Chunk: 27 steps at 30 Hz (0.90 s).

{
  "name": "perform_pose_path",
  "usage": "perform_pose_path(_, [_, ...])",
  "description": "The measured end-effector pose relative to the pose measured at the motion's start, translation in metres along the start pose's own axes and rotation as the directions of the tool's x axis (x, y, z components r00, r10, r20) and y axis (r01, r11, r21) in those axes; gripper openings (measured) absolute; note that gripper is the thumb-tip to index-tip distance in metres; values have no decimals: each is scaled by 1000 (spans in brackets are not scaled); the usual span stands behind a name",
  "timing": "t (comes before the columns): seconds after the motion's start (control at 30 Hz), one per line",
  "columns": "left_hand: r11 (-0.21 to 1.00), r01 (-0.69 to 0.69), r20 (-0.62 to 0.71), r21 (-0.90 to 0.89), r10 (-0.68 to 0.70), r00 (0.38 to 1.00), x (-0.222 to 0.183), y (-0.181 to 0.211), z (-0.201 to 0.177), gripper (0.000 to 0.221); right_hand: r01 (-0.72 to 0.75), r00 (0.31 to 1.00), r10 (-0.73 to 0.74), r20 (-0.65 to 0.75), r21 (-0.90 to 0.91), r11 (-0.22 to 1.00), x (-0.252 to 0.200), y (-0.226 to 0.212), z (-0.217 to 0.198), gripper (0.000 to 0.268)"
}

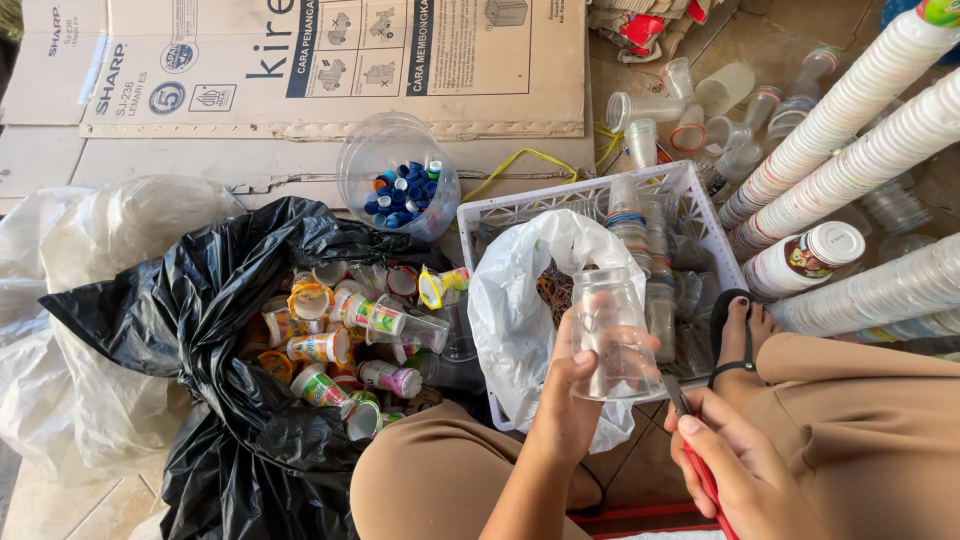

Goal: Cutting the rims off plastic cups with scissors and sorting the materials.

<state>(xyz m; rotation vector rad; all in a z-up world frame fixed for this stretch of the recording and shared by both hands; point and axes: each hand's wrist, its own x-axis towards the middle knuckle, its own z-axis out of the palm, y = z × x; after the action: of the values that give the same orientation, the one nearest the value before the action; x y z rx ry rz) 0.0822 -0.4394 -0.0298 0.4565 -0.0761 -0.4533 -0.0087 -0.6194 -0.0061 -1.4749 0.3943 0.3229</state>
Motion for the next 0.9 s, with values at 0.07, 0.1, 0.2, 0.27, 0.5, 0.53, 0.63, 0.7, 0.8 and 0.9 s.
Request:
perform_pose_path(0.07, [1000, -1, 3, 9, 1, 1000, 0, 1, 0, 79, 6, 1000, -6, 4, 0, 1000, 1, 4, -2, 24])
perform_pose_path(0.1, [1000, -3, 3, 17, 3, 1000, 0, 2, 0, 79, 9, 1000, -9, 9, 1, 1000, 1, 6, -2, 25])
perform_pose_path(0.2, [995, -21, 8, 95, 21, 1000, -1, 4, 1, 79, 3, 1000, -2, 4, -12, 1000, 0, 6, -2, 24])
perform_pose_path(0.27, [991, -50, 19, 124, 48, 999, -3, 6, 4, 78, -6, 1000, 6, 7, -9, 1000, -1, 4, 0, 23])
perform_pose_path(0.5, [964, -169, 53, 205, 161, 985, -3, -3, -4, 74, 17, 1000, -17, 4, -16, 1000, -3, 6, 2, 22])
perform_pose_path(0.53, [964, -168, 53, 205, 161, 986, -3, -4, -3, 74, 17, 1000, -17, 3, -16, 1000, -4, 6, 3, 22])
perform_pose_path(0.63, [955, -233, 19, 183, 234, 972, -3, -8, 0, 76, -32, 999, 32, 14, 33, 999, -6, 7, 4, 23])
perform_pose_path(0.7, [948, -209, 48, 242, 203, 978, -2, -14, 1, 79, -47, 998, 51, -41, 97, 994, -6, 7, 5, 24])
perform_pose_path(0.8, [965, -204, 15, 165, 204, 979, -7, -19, 7, 83, -48, 994, 61, -87, 144, 988, -6, 3, 8, 23])
perform_pose_path(0.9, [944, -276, 5, 180, 280, 960, -6, -12, 9, 78, -65, 996, 67, -62, 39, 997, -13, -3, 14, 23])
